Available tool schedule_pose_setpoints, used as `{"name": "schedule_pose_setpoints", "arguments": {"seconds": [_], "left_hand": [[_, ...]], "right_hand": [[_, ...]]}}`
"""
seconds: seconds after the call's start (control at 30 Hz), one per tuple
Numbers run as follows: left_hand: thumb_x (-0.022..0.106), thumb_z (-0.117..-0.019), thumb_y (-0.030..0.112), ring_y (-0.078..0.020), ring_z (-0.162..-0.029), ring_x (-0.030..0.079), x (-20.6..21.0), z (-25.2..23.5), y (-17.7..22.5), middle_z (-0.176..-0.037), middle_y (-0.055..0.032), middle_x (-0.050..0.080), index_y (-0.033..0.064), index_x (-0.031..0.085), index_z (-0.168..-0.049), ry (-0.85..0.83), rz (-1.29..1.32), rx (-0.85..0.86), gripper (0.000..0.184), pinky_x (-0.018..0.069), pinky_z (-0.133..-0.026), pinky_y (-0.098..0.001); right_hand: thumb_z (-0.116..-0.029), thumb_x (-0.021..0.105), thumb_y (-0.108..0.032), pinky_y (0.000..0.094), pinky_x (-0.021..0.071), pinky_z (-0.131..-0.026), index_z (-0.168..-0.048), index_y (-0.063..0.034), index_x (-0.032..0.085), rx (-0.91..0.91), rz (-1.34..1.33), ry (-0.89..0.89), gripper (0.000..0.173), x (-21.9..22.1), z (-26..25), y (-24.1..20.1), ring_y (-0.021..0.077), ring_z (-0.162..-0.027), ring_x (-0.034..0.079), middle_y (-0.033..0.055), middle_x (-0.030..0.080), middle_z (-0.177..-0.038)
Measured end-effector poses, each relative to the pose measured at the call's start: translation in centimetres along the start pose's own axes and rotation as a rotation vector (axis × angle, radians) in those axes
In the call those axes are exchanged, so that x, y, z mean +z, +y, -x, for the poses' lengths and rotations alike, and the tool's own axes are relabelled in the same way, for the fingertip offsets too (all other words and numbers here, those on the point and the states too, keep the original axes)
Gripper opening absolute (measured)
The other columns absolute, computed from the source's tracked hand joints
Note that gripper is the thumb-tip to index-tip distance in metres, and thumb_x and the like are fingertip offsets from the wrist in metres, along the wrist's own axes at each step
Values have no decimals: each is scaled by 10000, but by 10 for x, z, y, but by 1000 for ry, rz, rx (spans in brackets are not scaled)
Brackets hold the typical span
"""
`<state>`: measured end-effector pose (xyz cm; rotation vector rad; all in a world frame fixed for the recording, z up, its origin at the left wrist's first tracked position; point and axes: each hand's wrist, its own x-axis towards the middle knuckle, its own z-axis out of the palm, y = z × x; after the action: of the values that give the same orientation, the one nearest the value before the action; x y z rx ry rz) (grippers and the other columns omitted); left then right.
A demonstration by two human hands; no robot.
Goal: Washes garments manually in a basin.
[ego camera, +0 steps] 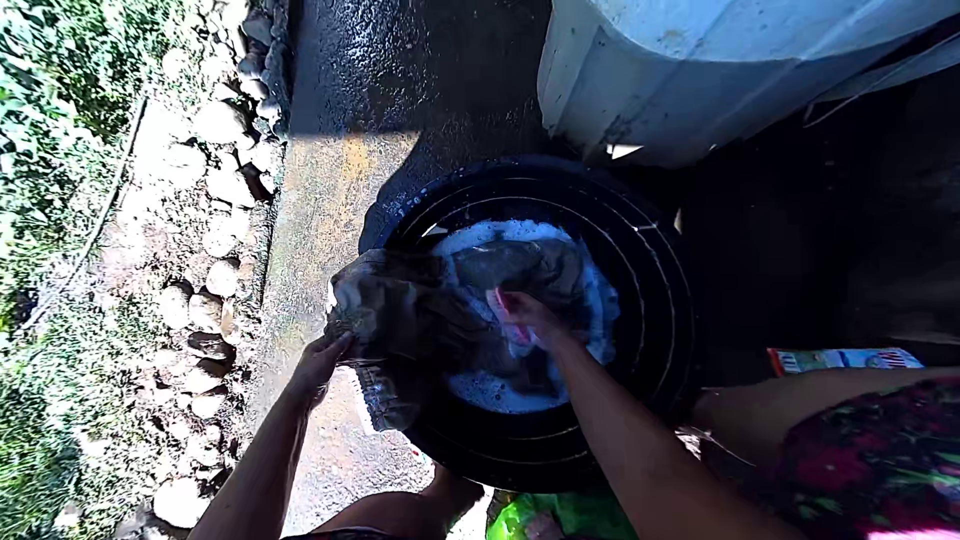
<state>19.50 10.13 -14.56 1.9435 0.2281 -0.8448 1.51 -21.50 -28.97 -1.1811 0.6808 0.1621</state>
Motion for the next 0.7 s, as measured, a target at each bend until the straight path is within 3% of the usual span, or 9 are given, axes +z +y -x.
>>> {"name": "schedule_pose_setpoints", "arguments": {"seconds": [0.1,0.13,0.2,0.27,0.33,0.4,0.5,0.57,0.7], "left_hand": [[383,-1113,177,-103,-866,684,14,2,11,-963,-50,688,-10,567,-1236,47,107,17,289,586,-822,-308],[338,-1126,214,-101,-848,684,19,5,13,-942,-43,687,5,571,-1233,68,109,30,330,590,-797,-309],[289,-1114,194,-50,-791,659,25,12,20,-868,17,667,56,563,-1157,130,95,84,310,578,-748,-259],[333,-1129,283,-101,-832,669,19,15,29,-931,-38,669,28,566,-1223,215,160,75,358,585,-768,-311],[353,-1123,286,-99,-835,674,8,18,32,-924,-26,679,43,592,-1167,264,211,105,344,586,-767,-316],[363,-1115,247,-92,-825,677,-5,17,26,-905,-16,689,34,620,-1125,290,196,147,334,588,-769,-312],[361,-1119,296,-129,-866,673,-18,8,4,-977,-62,674,20,581,-1201,355,203,37,362,583,-786,-355],[338,-1125,317,-152,-940,664,-12,5,2,-1077,-101,661,4,536,-1300,335,175,-52,410,574,-838,-371],[324,-1129,271,-111,-817,668,10,17,19,-933,-54,667,8,569,-1217,263,82,-9,370,584,-760,-325]], "right_hand": [[-931,667,-98,349,520,-1021,-1402,96,529,-331,26,-266,529,125,13,-46,204,-1146,647,226,647,-1284],[-942,692,-153,400,505,-1064,-1418,98,535,-509,97,-214,561,171,20,-48,284,-1199,638,270,631,-1313],[-923,678,-176,471,570,-923,-1332,106,622,-799,192,51,500,245,26,-32,409,-1040,679,351,633,-1203],[-934,673,-185,478,594,-851,-1338,38,650,-639,404,186,462,249,17,-1,442,-980,687,375,612,-1202],[-1051,539,-258,528,470,-1091,-1543,-75,466,-185,643,9,530,193,-8,32,473,-1294,555,356,461,-1478],[-1086,461,-241,529,336,-1208,-1593,-45,351,-12,815,-35,554,129,-34,61,466,-1443,418,335,379,-1567],[-1095,430,-323,551,442,-1109,-1580,-65,384,153,895,75,552,103,-35,34,470,-1339,522,335,455,-1497],[-1076,487,-336,518,485,-1070,-1562,-58,416,-5,703,107,564,149,-9,-9,435,-1270,584,328,497,-1459],[-984,640,-206,492,592,-857,-1439,-28,588,-471,404,70,491,261,39,-26,450,-1008,686,385,579,-1279]]}}
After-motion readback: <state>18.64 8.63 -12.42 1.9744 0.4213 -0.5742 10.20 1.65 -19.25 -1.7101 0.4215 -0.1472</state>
